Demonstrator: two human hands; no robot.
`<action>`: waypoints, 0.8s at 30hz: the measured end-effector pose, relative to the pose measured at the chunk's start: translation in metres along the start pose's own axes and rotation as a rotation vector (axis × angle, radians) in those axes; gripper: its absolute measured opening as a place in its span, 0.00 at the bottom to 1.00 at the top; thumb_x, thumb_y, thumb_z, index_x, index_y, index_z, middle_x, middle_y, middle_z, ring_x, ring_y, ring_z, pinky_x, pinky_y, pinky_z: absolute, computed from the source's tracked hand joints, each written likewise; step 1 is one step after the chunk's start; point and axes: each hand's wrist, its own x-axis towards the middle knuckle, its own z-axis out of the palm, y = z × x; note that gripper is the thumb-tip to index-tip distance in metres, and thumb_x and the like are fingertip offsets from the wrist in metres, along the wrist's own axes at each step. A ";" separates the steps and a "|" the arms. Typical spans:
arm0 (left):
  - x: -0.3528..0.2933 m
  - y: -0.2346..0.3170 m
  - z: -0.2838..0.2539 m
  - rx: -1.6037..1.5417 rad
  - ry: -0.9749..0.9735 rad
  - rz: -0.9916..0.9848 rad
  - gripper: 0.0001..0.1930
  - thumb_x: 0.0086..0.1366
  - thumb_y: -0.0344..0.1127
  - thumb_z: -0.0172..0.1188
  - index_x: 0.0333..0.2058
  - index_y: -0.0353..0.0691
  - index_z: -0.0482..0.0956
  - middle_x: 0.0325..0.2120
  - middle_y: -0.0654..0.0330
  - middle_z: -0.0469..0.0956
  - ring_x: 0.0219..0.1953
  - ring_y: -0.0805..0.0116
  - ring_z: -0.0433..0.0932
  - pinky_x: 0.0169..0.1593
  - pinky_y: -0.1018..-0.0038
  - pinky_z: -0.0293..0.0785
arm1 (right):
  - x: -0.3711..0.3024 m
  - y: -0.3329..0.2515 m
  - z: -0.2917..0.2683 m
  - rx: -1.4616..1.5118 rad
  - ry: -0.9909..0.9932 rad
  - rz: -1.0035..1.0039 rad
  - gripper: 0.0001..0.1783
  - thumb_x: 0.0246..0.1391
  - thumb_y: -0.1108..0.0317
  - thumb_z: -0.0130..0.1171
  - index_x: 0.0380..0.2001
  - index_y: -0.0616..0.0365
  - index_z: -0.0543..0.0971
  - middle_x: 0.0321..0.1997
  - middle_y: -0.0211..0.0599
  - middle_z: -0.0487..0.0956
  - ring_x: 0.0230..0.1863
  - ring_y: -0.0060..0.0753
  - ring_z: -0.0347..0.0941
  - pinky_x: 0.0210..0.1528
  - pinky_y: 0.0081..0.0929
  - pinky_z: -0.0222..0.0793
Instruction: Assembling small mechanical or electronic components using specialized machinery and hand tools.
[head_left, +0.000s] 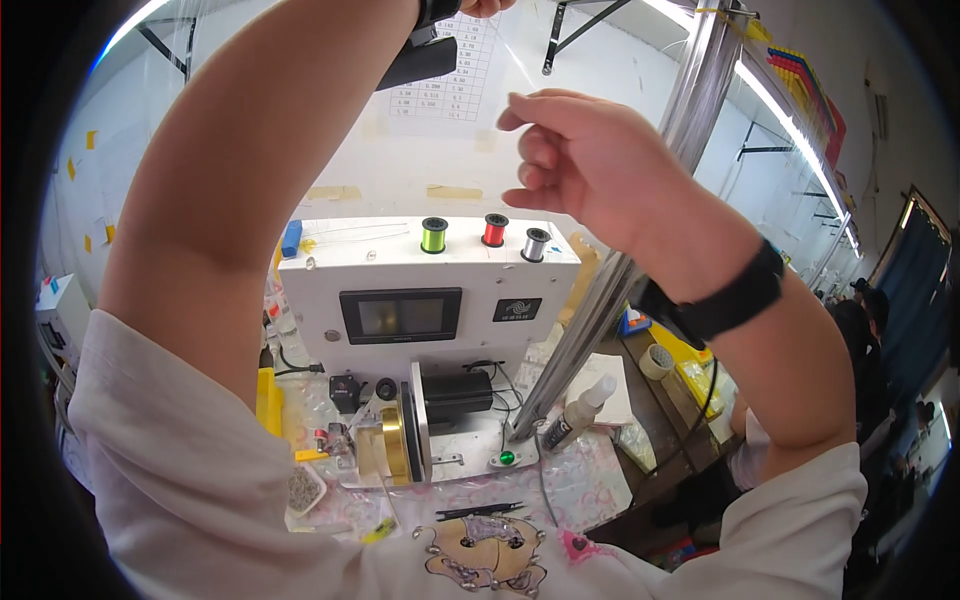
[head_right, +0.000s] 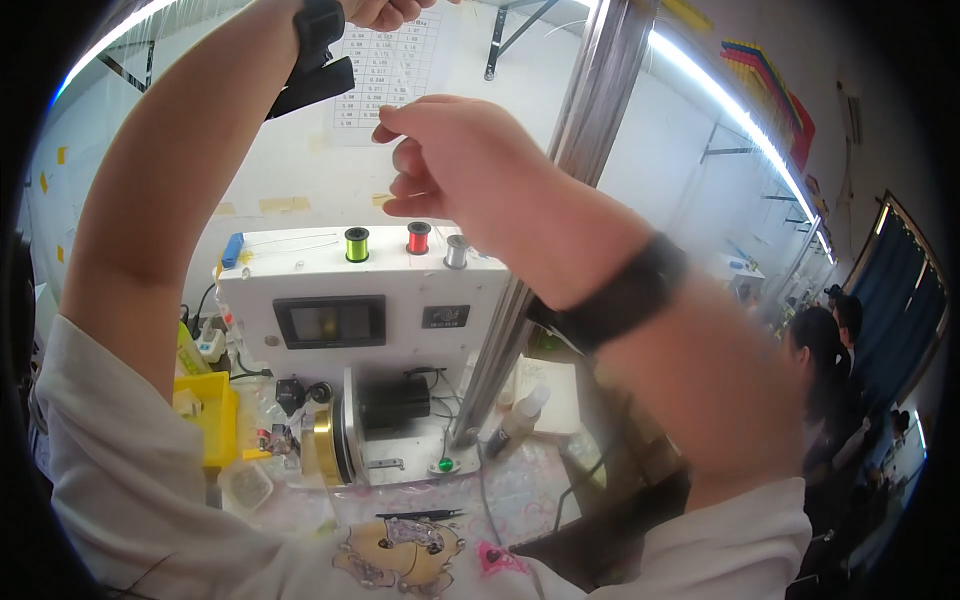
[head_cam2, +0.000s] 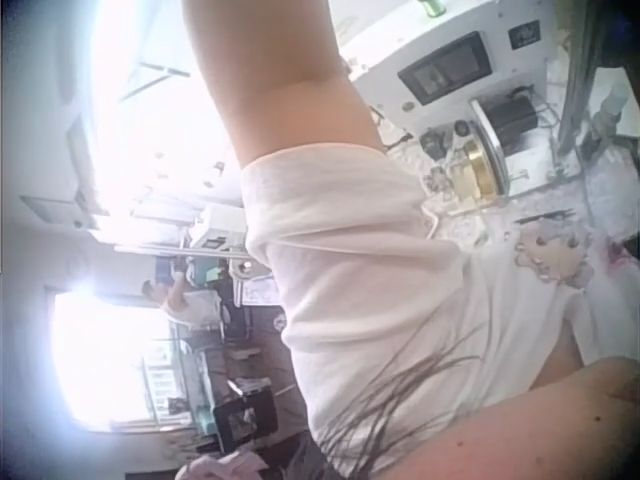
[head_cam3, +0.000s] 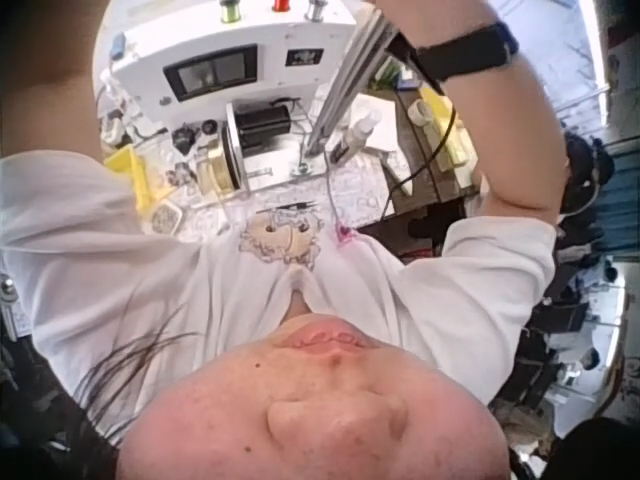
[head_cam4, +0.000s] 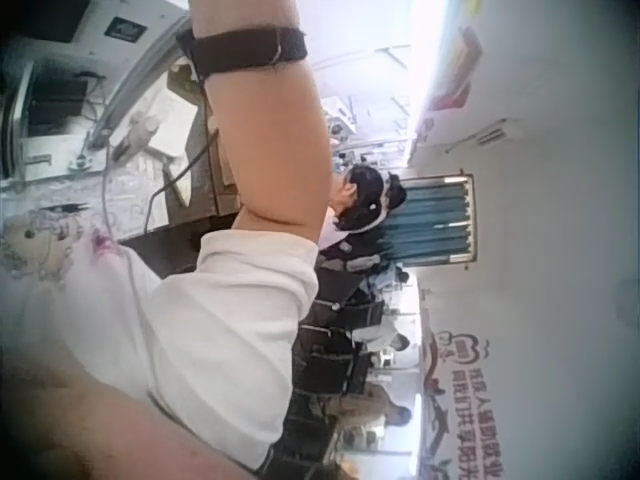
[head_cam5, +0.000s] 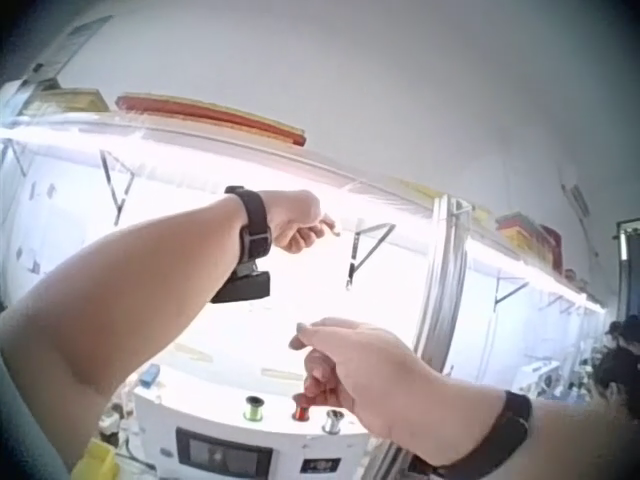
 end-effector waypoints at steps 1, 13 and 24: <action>0.003 -0.002 -0.001 -0.004 -0.008 0.001 0.15 0.67 0.32 0.34 0.45 0.33 0.67 0.15 0.70 0.57 0.14 0.80 0.51 0.17 0.83 0.48 | -0.011 -0.003 -0.006 -0.001 0.008 0.004 0.10 0.57 0.63 0.50 0.31 0.59 0.71 0.19 0.24 0.67 0.22 0.20 0.67 0.34 0.27 0.74; 0.039 -0.022 -0.017 0.455 0.334 0.222 0.07 0.54 0.37 0.54 0.28 0.39 0.75 0.13 0.64 0.63 0.13 0.73 0.58 0.16 0.74 0.56 | -0.170 0.004 -0.013 0.060 -0.403 0.132 0.09 0.59 0.68 0.48 0.36 0.65 0.71 0.29 0.34 0.74 0.32 0.24 0.73 0.37 0.22 0.69; 0.098 -0.037 -0.056 0.440 0.023 0.052 0.10 0.59 0.42 0.48 0.25 0.45 0.72 0.16 0.68 0.65 0.17 0.74 0.61 0.21 0.71 0.58 | -0.250 0.024 -0.050 -0.476 -0.800 0.275 0.07 0.56 0.71 0.52 0.35 0.63 0.75 0.37 0.42 0.76 0.39 0.40 0.73 0.42 0.29 0.68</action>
